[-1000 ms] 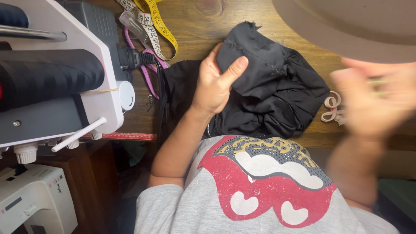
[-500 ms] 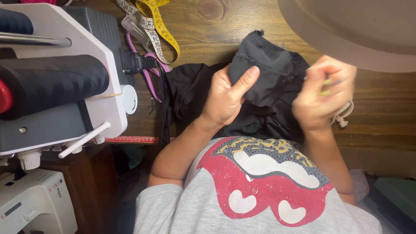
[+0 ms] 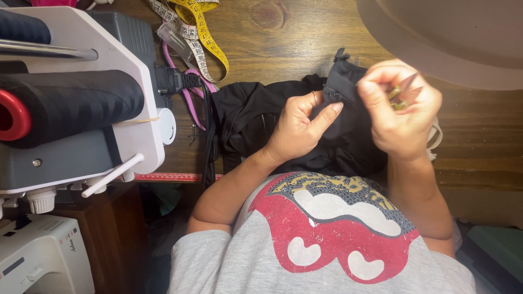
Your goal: Removing stitches from a black garment using thread snips and pulling out a drawstring.
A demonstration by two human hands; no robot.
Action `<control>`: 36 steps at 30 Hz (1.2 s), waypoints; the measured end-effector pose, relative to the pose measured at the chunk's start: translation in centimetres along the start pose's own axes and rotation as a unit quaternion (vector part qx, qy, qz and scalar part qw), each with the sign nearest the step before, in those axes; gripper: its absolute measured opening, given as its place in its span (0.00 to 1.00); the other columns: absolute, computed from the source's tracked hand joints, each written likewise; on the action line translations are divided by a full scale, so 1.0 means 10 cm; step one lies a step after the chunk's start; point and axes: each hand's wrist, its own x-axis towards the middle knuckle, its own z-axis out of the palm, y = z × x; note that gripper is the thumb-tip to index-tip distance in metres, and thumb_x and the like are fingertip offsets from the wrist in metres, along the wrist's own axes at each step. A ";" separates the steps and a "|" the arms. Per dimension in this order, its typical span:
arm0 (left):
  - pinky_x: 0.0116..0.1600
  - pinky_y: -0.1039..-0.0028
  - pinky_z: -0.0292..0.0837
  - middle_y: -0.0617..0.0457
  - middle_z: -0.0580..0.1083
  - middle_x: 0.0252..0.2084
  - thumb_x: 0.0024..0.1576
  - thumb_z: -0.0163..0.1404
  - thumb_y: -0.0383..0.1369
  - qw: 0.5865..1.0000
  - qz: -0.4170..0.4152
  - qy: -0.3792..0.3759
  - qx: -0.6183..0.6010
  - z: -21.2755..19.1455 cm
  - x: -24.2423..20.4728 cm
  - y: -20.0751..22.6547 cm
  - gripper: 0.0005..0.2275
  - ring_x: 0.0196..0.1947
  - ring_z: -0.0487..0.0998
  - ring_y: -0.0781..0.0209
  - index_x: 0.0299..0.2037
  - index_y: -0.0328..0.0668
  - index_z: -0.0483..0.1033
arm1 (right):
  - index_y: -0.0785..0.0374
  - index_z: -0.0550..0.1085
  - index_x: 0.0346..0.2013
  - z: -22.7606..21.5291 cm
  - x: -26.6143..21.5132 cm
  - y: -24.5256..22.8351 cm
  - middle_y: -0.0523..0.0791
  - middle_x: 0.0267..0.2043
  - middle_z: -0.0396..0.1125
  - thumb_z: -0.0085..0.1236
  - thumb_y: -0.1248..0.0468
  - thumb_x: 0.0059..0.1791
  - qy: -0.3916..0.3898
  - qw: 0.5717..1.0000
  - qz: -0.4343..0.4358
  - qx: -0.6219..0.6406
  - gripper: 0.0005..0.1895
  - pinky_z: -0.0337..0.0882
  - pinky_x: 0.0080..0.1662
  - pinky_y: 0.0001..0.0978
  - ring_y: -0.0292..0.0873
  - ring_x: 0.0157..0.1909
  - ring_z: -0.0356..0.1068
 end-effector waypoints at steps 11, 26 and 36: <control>0.39 0.73 0.71 0.59 0.73 0.32 0.63 0.49 0.37 0.980 0.050 0.020 0.190 -0.08 0.03 0.43 0.09 0.27 0.72 0.66 0.49 0.45 0.72 | 0.74 0.80 0.46 0.10 0.03 -0.17 0.57 0.44 0.70 0.67 0.75 0.57 -0.023 0.958 -0.197 -0.207 0.04 0.71 0.43 0.39 0.51 0.40 0.70; 0.33 0.73 0.60 0.60 0.60 0.27 0.65 0.47 0.32 0.974 0.089 -0.048 0.203 -0.19 0.00 0.38 0.05 0.26 0.55 0.65 0.39 0.41 0.72 | 0.71 0.75 0.38 -0.04 -0.10 -0.03 0.52 0.41 0.71 0.62 0.78 0.58 0.039 0.997 -0.009 -0.069 0.06 0.69 0.47 0.36 0.47 0.43 0.70; 0.39 0.75 0.73 0.54 0.82 0.40 0.64 0.52 0.29 0.967 0.143 -0.035 0.207 -0.13 -0.05 0.32 0.07 0.36 0.67 0.81 0.49 0.37 0.78 | 0.74 0.78 0.39 0.03 -0.07 -0.31 0.57 0.41 0.70 0.61 0.75 0.57 -0.043 0.976 -0.140 -0.163 0.03 0.70 0.45 0.41 0.53 0.41 0.71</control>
